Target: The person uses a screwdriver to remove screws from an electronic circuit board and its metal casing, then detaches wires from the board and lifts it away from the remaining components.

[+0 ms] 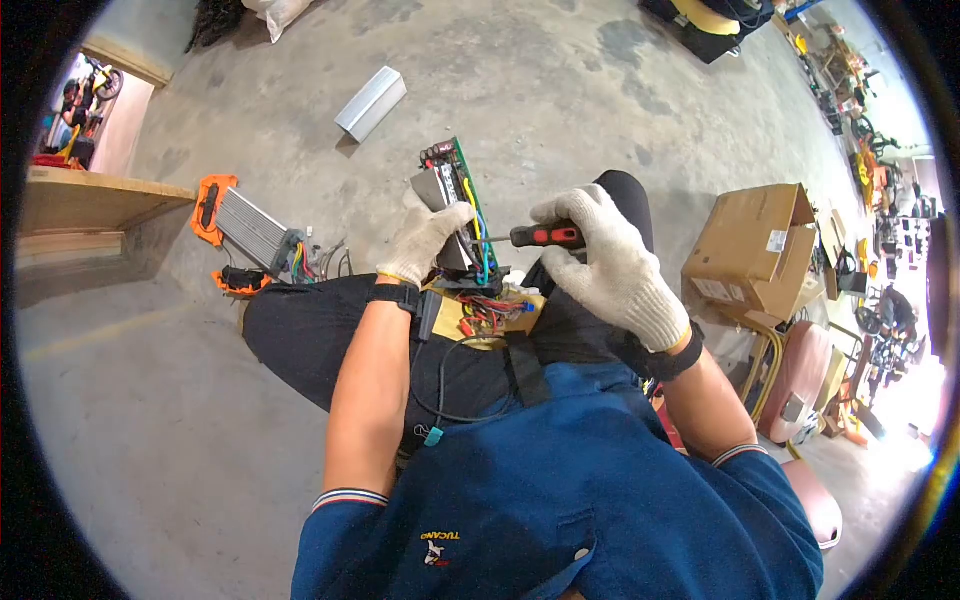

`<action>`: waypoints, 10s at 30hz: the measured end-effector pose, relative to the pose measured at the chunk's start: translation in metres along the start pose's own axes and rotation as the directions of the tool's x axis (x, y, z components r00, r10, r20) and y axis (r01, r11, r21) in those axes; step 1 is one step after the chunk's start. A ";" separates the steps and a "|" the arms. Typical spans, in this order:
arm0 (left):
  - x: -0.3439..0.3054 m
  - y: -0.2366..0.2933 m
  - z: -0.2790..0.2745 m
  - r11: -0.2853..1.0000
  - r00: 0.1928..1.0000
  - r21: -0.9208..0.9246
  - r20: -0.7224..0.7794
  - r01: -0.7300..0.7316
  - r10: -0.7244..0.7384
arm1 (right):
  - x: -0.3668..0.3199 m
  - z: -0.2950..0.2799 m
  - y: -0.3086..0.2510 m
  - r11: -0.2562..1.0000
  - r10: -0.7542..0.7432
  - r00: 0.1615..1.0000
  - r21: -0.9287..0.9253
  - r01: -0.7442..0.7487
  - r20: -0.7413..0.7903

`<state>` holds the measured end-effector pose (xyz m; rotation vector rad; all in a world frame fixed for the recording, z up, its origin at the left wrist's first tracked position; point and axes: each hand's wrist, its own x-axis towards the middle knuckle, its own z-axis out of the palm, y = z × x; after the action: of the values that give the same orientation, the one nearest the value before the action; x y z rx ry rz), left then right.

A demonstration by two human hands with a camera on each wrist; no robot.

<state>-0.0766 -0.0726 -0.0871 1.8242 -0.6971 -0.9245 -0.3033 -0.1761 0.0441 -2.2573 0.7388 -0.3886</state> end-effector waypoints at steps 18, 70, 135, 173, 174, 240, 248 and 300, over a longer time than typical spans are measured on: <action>0.016 -0.036 0.008 0.897 0.983 -0.411 0.150 0.162 -0.109 | 0.002 -0.009 0.000 0.998 -0.025 0.998 0.055 0.028 -0.049; 0.019 -0.048 0.015 0.904 0.995 -0.420 0.082 0.085 -0.056 | -0.014 -0.008 -0.010 0.999 -0.017 1.000 0.046 0.016 0.017; 0.012 -0.022 -0.003 0.985 0.995 -0.160 0.082 0.067 -0.054 | 0.004 0.006 0.005 0.982 -0.043 0.992 -0.176 0.064 0.120; 0.015 -0.030 0.004 0.918 0.972 -0.340 0.181 0.205 -0.150 | 0.009 -0.007 0.002 0.987 -0.104 0.990 -0.117 0.114 0.092; 0.014 -0.027 0.002 0.922 0.976 -0.347 0.183 0.173 -0.114 | 0.007 -0.007 -0.004 0.986 -0.104 0.990 -0.118 0.114 0.091; 0.002 -0.003 0.007 0.976 1.000 -0.215 0.018 0.016 -0.013 | -0.004 0.001 -0.012 0.992 -0.018 1.000 -0.121 0.021 0.025; -0.004 0.007 0.008 0.969 1.000 -0.248 -0.020 0.015 -0.020 | -0.004 0.000 0.004 0.985 -0.134 0.989 -0.105 0.140 0.069; 0.010 -0.016 0.002 0.912 0.974 -0.359 0.173 0.198 -0.143 | -0.004 -0.001 0.001 0.987 -0.103 0.990 -0.112 0.113 0.092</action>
<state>-0.0714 -0.0752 -0.1048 1.5033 -0.4131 -1.2249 -0.3072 -0.1749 0.0434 -2.4158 0.6107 -0.3043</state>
